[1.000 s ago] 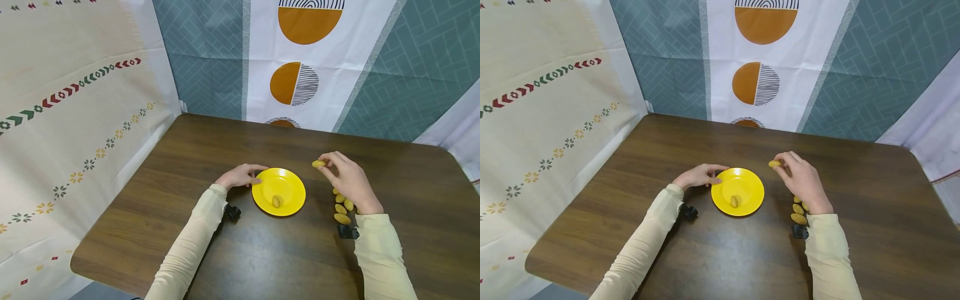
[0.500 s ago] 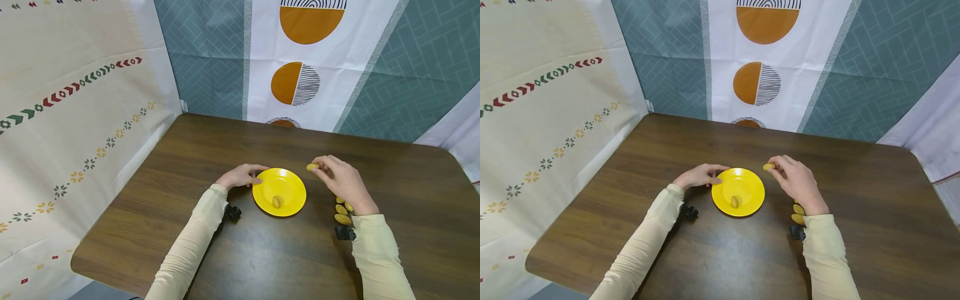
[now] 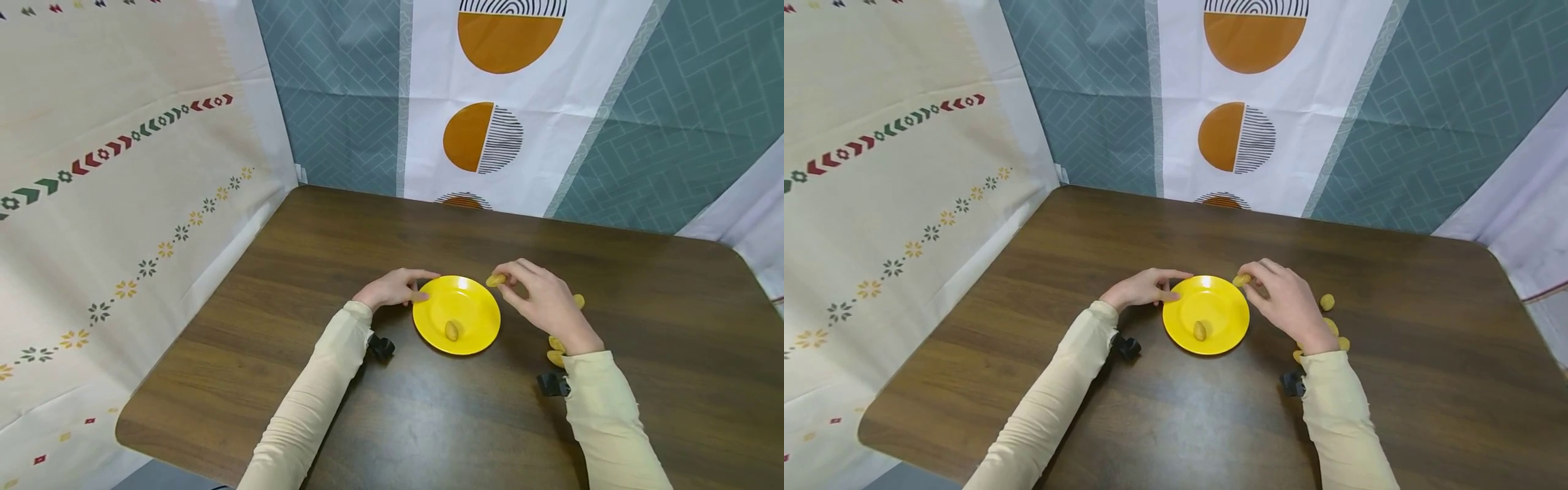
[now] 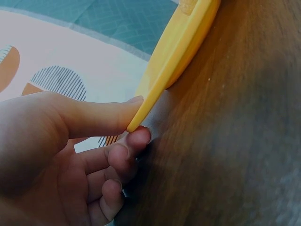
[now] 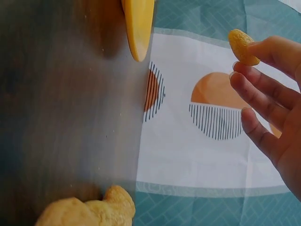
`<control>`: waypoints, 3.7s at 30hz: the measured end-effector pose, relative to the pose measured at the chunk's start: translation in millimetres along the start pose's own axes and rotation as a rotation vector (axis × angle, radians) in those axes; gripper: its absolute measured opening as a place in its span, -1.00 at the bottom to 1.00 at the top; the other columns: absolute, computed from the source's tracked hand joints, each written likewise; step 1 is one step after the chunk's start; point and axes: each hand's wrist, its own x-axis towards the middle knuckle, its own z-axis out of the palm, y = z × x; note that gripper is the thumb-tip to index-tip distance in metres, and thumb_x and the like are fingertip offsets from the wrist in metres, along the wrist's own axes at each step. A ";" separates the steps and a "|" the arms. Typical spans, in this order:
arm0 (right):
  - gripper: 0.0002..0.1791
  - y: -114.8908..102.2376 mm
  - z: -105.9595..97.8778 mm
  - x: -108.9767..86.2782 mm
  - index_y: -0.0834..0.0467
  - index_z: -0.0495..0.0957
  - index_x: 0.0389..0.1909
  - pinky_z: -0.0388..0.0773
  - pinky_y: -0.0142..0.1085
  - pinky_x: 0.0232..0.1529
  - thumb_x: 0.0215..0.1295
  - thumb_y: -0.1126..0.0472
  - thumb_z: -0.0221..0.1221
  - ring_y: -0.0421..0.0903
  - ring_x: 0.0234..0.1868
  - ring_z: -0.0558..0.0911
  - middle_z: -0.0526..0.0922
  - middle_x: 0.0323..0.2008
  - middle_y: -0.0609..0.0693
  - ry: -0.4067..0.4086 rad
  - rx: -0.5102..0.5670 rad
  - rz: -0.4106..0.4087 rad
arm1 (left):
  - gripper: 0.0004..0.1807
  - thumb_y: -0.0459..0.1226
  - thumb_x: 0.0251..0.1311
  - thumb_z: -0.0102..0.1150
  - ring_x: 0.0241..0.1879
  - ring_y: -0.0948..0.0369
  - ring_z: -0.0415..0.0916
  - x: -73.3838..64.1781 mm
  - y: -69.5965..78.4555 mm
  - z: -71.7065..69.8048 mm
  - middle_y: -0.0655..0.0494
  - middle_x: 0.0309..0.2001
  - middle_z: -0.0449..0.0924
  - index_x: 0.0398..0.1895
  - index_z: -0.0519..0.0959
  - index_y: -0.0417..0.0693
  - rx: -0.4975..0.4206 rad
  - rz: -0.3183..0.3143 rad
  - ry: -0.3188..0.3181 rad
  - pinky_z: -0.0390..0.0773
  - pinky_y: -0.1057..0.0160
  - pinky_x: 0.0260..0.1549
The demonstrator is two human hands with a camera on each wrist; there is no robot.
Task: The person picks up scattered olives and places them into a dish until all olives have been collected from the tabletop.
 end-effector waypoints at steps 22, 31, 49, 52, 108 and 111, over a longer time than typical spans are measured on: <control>-0.65 -24.8 18.5 4.4 0.03 0.59 -0.06 0.59 -0.15 -0.17 0.13 0.33 0.35 -0.04 -0.22 0.60 0.65 -0.19 -0.08 -0.059 0.063 -0.075 | -0.44 -0.17 0.31 0.17 -0.50 0.20 0.33 0.2 -0.1 1.3 0.08 -0.42 0.37 0.37 0.37 0.30 -0.021 0.001 -0.013 0.39 0.37 -0.45; -0.70 -25.2 20.9 5.0 0.03 0.59 -0.11 0.56 -0.15 -0.17 0.13 0.33 0.34 -0.04 -0.23 0.60 0.64 -0.19 -0.08 -0.122 0.044 -0.059 | -0.44 -0.17 0.31 0.18 -0.49 0.21 0.34 0.4 0.1 0.9 0.08 -0.42 0.37 0.37 0.36 0.31 -0.013 0.002 -0.009 0.39 0.36 -0.45; -0.69 -18.4 18.7 5.2 0.08 0.59 -0.09 0.51 -0.11 -0.14 0.12 0.30 0.36 -0.05 -0.25 0.61 0.66 -0.21 -0.04 -0.122 -0.011 -0.086 | -0.45 -0.16 0.31 0.17 -0.48 0.20 0.34 -0.9 0.2 0.4 0.08 -0.42 0.38 0.37 0.36 0.31 -0.020 -0.003 -0.011 0.39 0.36 -0.44; -0.68 -17.9 18.7 5.0 0.10 0.59 -0.07 0.52 -0.10 -0.13 0.13 0.30 0.35 -0.04 -0.24 0.61 0.67 -0.19 -0.02 -0.126 -0.015 -0.076 | -0.45 -0.16 0.31 0.16 -0.47 0.20 0.35 -0.9 0.0 0.9 0.08 -0.40 0.38 0.37 0.37 0.32 -0.024 -0.005 -0.011 0.39 0.36 -0.43; -0.65 51.3 -35.1 -23.6 0.22 0.59 -0.09 0.56 0.05 -0.16 0.07 0.27 0.36 0.13 -0.15 0.56 0.53 -0.10 0.22 -0.569 0.015 0.267 | -0.44 -0.16 0.32 0.16 -0.45 0.19 0.34 -3.3 0.4 2.0 0.09 -0.40 0.35 0.37 0.36 0.36 -0.033 -0.011 -0.018 0.37 0.35 -0.42; -0.72 53.8 -33.6 -24.2 0.18 0.63 -0.15 0.54 0.10 -0.13 0.07 0.31 0.35 0.15 -0.13 0.52 0.49 -0.04 0.26 -0.569 0.003 0.261 | -0.44 -0.15 0.31 0.16 -0.44 0.18 0.34 -2.7 -0.1 2.4 0.09 -0.39 0.34 0.37 0.36 0.37 -0.030 -0.009 -0.014 0.37 0.35 -0.41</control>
